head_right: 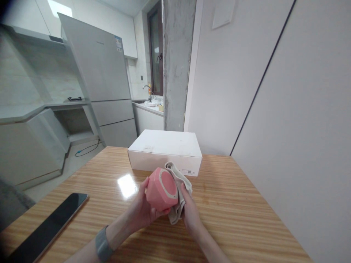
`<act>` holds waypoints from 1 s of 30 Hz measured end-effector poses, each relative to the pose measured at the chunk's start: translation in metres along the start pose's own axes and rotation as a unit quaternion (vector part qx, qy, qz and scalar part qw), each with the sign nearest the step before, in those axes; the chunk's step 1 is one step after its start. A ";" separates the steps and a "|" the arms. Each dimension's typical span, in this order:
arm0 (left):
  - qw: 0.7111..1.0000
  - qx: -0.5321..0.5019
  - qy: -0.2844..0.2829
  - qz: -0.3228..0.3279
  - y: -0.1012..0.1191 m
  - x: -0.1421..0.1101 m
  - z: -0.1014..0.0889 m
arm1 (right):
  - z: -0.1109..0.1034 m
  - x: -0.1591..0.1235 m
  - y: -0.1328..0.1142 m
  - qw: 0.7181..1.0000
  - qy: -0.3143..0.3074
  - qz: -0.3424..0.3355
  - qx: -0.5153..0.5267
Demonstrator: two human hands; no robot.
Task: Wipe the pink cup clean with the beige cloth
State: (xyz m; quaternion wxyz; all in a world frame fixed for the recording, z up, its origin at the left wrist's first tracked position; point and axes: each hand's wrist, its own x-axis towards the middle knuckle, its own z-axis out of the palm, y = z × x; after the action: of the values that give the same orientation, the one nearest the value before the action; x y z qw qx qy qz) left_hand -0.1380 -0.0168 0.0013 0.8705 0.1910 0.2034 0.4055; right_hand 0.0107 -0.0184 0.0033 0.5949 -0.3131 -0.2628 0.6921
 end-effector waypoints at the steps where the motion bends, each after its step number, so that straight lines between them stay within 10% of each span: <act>1: 1.000 -0.007 0.005 0.017 0.000 0.001 -0.001 | 0.001 -0.001 0.000 1.000 0.006 -0.001 0.000; 17: 0.969 0.104 0.029 0.221 -0.005 0.004 -0.012 | -0.005 -0.005 0.006 0.999 -0.002 0.036 0.011; 23: 0.980 0.140 0.053 0.134 0.000 0.002 -0.008 | -0.005 -0.002 0.004 0.999 -0.003 0.043 0.027; 30: 0.966 0.146 0.079 0.199 0.000 0.003 -0.004 | -0.002 -0.001 0.002 0.999 -0.014 0.034 0.030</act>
State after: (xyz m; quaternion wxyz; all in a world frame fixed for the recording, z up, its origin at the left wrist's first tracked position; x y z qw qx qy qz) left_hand -0.1378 -0.0139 -0.0025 0.7164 0.3200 0.2863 0.5499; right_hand 0.0110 -0.0193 0.0009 0.5765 -0.2941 -0.2398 0.7237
